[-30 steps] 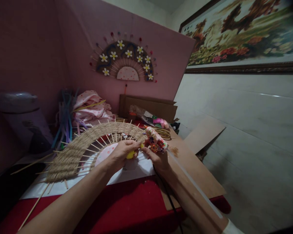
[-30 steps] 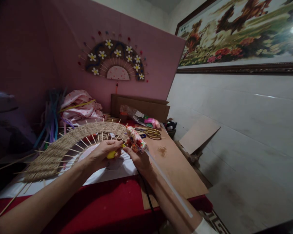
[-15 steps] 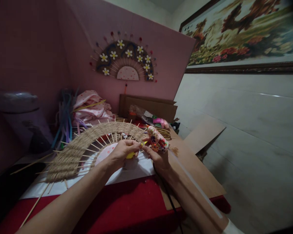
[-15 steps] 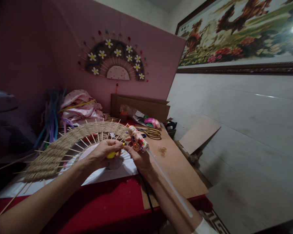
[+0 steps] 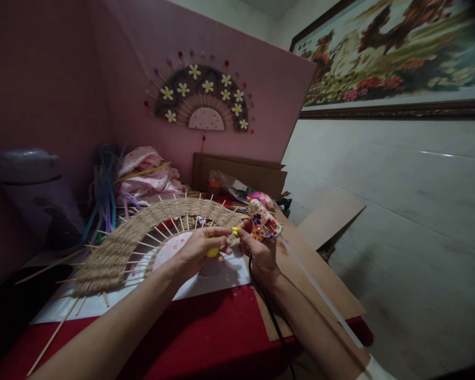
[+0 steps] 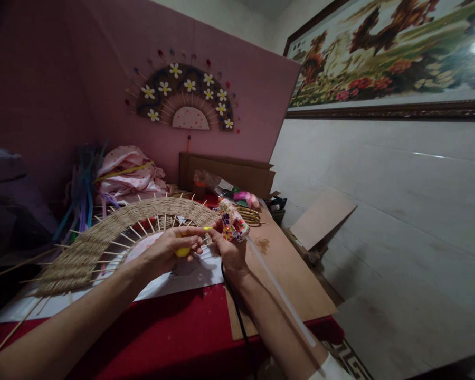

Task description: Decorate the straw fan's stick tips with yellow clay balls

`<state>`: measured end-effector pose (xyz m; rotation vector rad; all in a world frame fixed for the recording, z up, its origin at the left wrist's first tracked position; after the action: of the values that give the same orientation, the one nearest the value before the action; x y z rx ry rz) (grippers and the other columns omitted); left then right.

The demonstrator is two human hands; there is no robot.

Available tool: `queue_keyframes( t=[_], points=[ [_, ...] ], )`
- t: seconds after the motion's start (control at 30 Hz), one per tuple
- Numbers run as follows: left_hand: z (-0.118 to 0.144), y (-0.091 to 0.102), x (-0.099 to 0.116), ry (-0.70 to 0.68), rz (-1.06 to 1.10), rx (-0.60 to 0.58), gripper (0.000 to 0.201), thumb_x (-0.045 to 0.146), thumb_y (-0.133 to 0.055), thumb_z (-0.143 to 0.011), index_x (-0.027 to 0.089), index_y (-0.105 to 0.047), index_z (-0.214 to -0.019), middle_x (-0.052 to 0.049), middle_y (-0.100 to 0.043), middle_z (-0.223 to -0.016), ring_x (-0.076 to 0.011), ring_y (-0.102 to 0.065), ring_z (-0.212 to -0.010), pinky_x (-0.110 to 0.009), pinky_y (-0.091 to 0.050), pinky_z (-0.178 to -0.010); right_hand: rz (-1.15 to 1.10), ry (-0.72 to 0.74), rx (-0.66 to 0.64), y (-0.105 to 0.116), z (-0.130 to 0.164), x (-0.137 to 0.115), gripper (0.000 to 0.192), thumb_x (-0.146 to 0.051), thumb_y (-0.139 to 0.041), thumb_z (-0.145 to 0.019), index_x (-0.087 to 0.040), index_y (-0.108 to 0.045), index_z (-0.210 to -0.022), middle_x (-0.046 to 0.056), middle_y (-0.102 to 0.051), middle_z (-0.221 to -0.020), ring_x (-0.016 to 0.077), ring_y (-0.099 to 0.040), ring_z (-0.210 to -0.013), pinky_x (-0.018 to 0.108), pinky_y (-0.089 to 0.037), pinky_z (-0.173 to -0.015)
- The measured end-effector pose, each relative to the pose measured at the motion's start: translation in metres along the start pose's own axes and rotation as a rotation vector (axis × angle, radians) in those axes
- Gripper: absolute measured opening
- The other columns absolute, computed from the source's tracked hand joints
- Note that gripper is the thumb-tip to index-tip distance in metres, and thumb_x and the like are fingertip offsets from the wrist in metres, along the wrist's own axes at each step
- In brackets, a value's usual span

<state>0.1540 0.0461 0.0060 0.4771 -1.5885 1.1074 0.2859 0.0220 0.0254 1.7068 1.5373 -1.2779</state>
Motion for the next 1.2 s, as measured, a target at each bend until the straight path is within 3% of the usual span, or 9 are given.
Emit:
queue_keyframes(
  t=[0.13,0.3,0.4,0.53,0.77,0.87,1.03,1.2],
  points=[
    [0.002,-0.002,0.002,-0.017,-0.007,0.002,0.031,0.031,-0.074,-0.068,0.013,-0.063,-0.091,0.0,-0.059,-0.058,-0.0071,-0.049,-0.042,-0.019,-0.035,-0.04,-0.044,-0.015,-0.01,-0.001,0.001,-0.002,0.023,-0.03,-0.074,-0.068,-0.018,-0.062,-0.082,-0.002,-0.059,-0.072,0.0061,-0.043,-0.047,0.02,-0.032,-0.04],
    [0.004,-0.007,0.002,-0.006,-0.034,-0.04,0.04,0.051,-0.068,-0.072,0.013,-0.056,-0.068,0.001,-0.054,-0.053,-0.0057,-0.045,-0.039,-0.018,-0.03,-0.037,0.08,-0.077,-0.1,-0.005,0.007,0.006,0.022,-0.036,-0.072,-0.069,-0.018,-0.065,-0.081,-0.001,-0.061,-0.066,0.0097,-0.047,-0.05,0.024,-0.038,-0.046],
    [0.004,-0.009,0.0,0.013,-0.024,-0.095,0.041,0.048,-0.072,-0.068,0.012,-0.053,-0.063,0.0,-0.054,-0.056,-0.0048,-0.045,-0.042,-0.018,-0.031,-0.039,0.192,-0.025,-0.106,-0.002,0.009,0.009,0.02,-0.036,-0.073,-0.068,-0.02,-0.067,-0.078,0.001,-0.064,-0.069,0.0131,-0.052,-0.055,0.026,-0.041,-0.048],
    [0.003,-0.006,-0.002,0.038,-0.028,-0.043,0.042,0.047,-0.079,-0.059,0.012,-0.055,-0.065,0.002,-0.051,-0.052,-0.0053,-0.044,-0.039,-0.017,-0.026,-0.036,0.276,0.077,-0.119,-0.003,0.011,-0.001,0.015,-0.035,-0.074,-0.065,-0.023,-0.066,-0.069,0.002,-0.065,-0.068,0.0177,-0.058,-0.062,0.031,-0.049,-0.058],
    [0.002,-0.006,0.003,-0.011,0.033,-0.049,0.034,0.037,-0.077,-0.064,0.014,-0.053,-0.065,0.001,-0.054,-0.054,-0.0059,-0.045,-0.041,-0.016,-0.026,-0.035,0.247,0.128,-0.193,-0.012,0.011,-0.02,0.021,-0.034,-0.072,-0.068,-0.023,-0.066,-0.086,0.0,-0.062,-0.07,0.0158,-0.057,-0.061,0.03,-0.05,-0.06],
    [0.002,0.001,0.006,-0.041,0.085,0.012,0.028,0.028,-0.079,-0.063,0.013,-0.06,-0.076,0.0,-0.058,-0.062,-0.0062,-0.048,-0.045,-0.016,-0.029,-0.036,0.195,0.09,-0.155,-0.008,0.01,-0.015,0.022,-0.034,-0.071,-0.071,-0.022,-0.065,-0.089,0.0,-0.062,-0.072,0.0131,-0.054,-0.058,0.026,-0.046,-0.053],
    [0.001,0.007,0.003,-0.013,0.094,0.048,0.041,0.019,-0.08,-0.059,0.012,-0.065,-0.096,-0.005,-0.064,-0.076,-0.0077,-0.052,-0.05,-0.016,-0.032,-0.037,0.049,0.019,-0.009,0.004,0.003,-0.001,0.024,-0.034,-0.073,-0.07,-0.018,-0.063,-0.085,-0.002,-0.059,-0.069,0.0074,-0.046,-0.047,0.022,-0.038,-0.043],
    [0.001,0.002,0.006,-0.068,0.064,0.017,0.035,0.039,-0.077,-0.064,0.012,-0.06,-0.078,0.0,-0.055,-0.058,-0.0063,-0.046,-0.043,-0.015,-0.027,-0.033,-0.089,0.014,0.078,0.011,-0.006,0.001,0.027,-0.031,-0.075,-0.068,-0.018,-0.058,-0.085,-0.005,-0.056,-0.066,0.0052,-0.043,-0.042,0.019,-0.036,-0.035]
  ],
)
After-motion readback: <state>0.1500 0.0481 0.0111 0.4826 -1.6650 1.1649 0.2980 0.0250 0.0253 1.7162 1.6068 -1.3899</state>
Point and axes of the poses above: each hand's wrist, its own z-axis away from the middle knuckle, its own y-axis out of the back of the hand, x = y × z, the point moved 7 cm from there along -z, towards the middle knuckle
